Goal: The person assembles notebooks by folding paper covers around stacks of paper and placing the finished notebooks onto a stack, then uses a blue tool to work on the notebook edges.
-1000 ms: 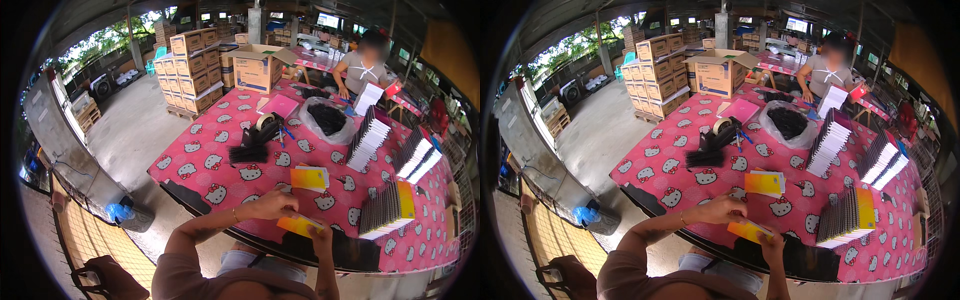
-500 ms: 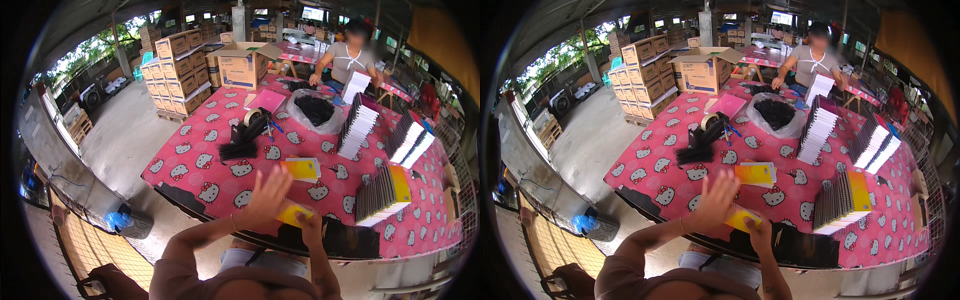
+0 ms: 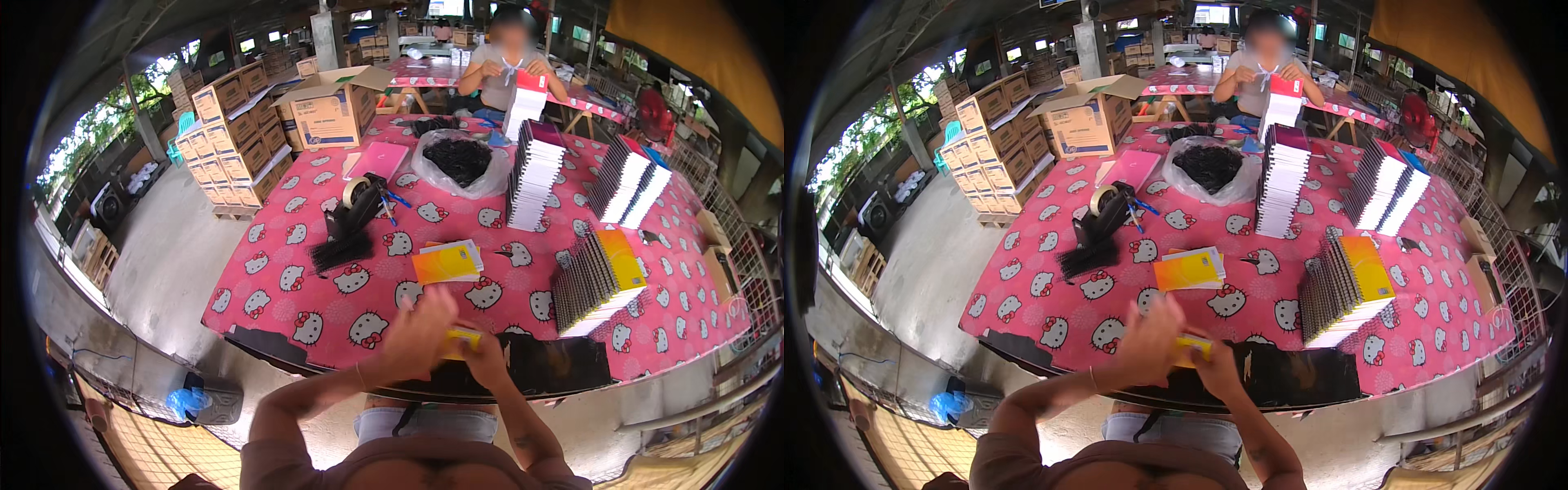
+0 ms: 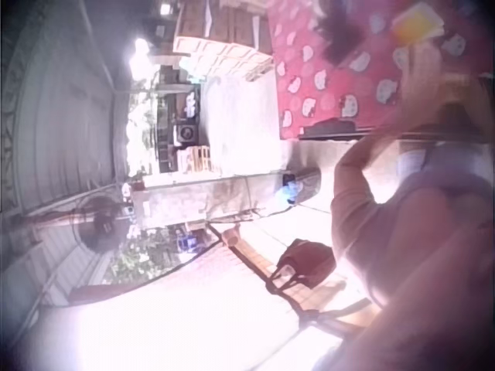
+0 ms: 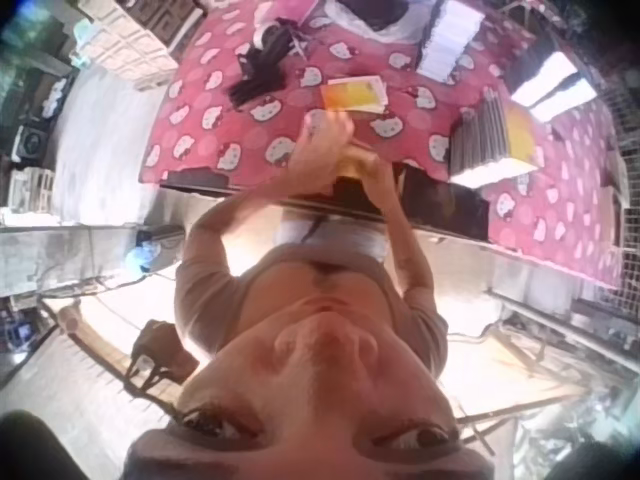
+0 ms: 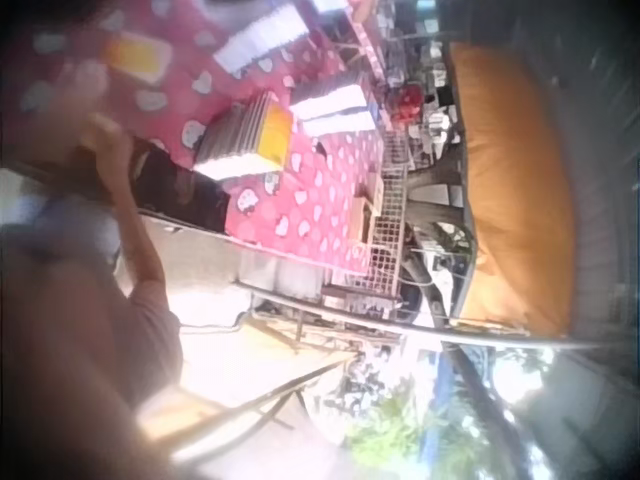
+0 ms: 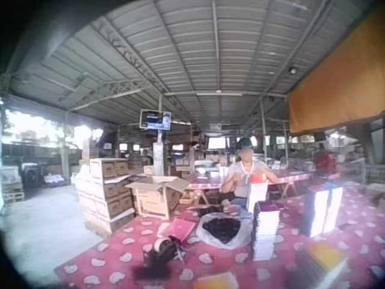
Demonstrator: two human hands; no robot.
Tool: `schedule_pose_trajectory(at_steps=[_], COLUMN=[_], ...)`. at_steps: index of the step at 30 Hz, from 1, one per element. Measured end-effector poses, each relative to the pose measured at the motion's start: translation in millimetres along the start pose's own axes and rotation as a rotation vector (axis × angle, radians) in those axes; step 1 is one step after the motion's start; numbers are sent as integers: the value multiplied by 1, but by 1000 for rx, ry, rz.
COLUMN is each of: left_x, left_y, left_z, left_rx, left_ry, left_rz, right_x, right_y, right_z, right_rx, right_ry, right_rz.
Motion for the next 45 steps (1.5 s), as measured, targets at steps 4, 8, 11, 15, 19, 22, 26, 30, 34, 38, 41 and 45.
schedule_pose_trajectory(at_steps=[4, 8, 11, 15, 19, 22, 26, 30, 34, 38, 41, 45], left_x=[-25, 5, -5, -20, -8, -29, 5, 3, 12, 14, 15, 14], left_y=[11, 8, 28, 40, 44, 35, 36, 42, 33, 41, 42, 39], left_z=[-23, -3, -10, -35, -29, -44, -9, 0, -4, 3, 7, 5], left_rx=[-197, -55, -172, -200, -209, -366, -372, -563, -597, -620, -667, -546], left_ry=[76, -42, -19, 43, 41, 25, -48, 14, 69, 25, 12, 95], left_rz=[96, 61, 68, 164, 159, 183, 36, 17, 158, 122, 141, 111], right_x=[1, 8, 13, 18, 11, 9, 12, 10, 10, 7, 2, -2], right_y=[3, 1, 6, -3, -2, 0, 1, -2, -7, -9, -20, -28], right_z=[13, 3, -21, -17, -65, -60, -45, -33, -37, -17, -1, -3], right_rx=[200, 29, 100, -104, -38, -85, -159, -263, -289, -368, -290, -137], right_ry=[129, -34, -34, -182, 92, 87, 111, 15, -102, -55, -99, -90], right_rz=[-44, -26, 20, 14, 127, 66, 93, 49, -7, -13, -66, -53])
Point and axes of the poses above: each hand's wrist, its own x-axis towards the middle knuckle, its own y-axis out of the palm, z = x × y, the point moved 4 cm from there along x, towards the middle knuckle, and after that the axes turned 6 degrees about x, right-handed, at the moved point
